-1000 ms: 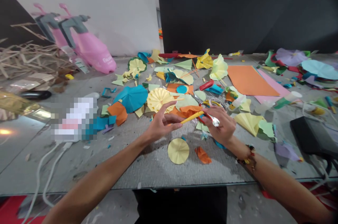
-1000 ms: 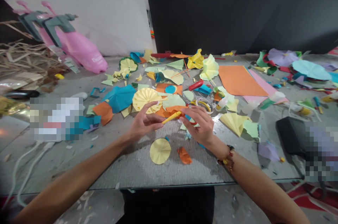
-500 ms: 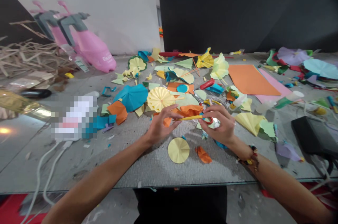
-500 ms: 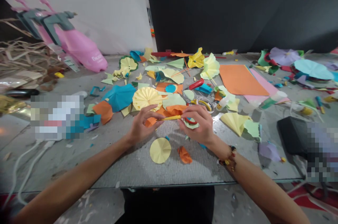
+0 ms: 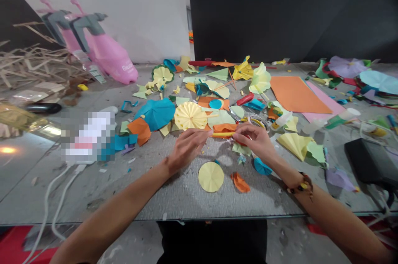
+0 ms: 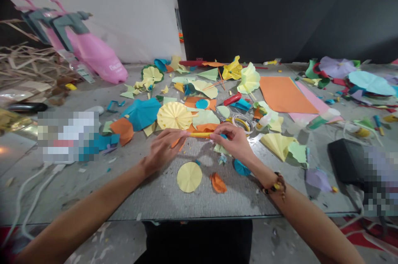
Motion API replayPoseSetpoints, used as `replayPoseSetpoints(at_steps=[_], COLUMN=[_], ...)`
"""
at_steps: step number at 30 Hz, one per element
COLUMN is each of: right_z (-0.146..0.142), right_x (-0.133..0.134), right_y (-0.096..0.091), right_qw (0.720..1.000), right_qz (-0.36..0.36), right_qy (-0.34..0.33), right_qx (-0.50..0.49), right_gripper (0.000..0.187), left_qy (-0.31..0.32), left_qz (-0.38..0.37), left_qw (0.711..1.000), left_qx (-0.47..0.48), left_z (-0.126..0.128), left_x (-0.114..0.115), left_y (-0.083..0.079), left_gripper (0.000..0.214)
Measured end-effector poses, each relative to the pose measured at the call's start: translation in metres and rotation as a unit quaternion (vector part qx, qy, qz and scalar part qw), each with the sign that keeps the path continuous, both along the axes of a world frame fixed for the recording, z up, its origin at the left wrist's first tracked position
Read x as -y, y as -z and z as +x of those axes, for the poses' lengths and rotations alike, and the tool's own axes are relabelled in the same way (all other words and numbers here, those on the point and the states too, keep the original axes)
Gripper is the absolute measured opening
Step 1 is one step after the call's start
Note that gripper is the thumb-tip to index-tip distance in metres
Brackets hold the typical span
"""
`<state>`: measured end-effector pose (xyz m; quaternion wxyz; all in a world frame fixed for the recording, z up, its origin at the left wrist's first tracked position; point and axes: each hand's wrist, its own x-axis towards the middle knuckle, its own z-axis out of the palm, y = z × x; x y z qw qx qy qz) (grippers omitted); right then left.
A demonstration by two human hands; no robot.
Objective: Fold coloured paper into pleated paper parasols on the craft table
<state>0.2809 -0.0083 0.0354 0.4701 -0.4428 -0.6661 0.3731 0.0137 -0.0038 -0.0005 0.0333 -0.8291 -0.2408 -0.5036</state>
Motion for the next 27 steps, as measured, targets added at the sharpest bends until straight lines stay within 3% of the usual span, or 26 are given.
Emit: replayPoseSetpoints(at_steps=[4, 7, 17, 22, 27], right_z=[0.003, 0.003, -0.001, -0.002, 0.0], right_x=[-0.004, -0.004, -0.001, 0.001, 0.002], right_y=[0.005, 0.006, -0.002, -0.002, -0.001], right_qw=[0.986, 0.976, 0.974, 0.978, 0.968], right_qz=[-0.155, -0.198, -0.193, -0.163, -0.188], right_qy=[-0.04, -0.05, -0.106, -0.102, -0.122], right_qx=[-0.048, -0.069, -0.05, -0.079, -0.116], right_gripper=[0.034, 0.036, 0.041, 0.041, 0.039], left_qy=[0.015, 0.018, -0.008, -0.015, -0.003], left_qz=[0.03, 0.025, 0.024, 0.01, -0.011], left_qw=[0.998, 0.998, 0.999, 1.0, 1.0], left_qx=[-0.049, -0.049, -0.026, -0.006, 0.007], left_z=[-0.006, -0.007, -0.002, 0.002, 0.004], left_x=[-0.002, -0.002, -0.004, -0.003, -0.002], left_y=[0.002, 0.002, 0.001, 0.0, -0.003], left_gripper=[0.054, 0.055, 0.058, 0.055, 0.054])
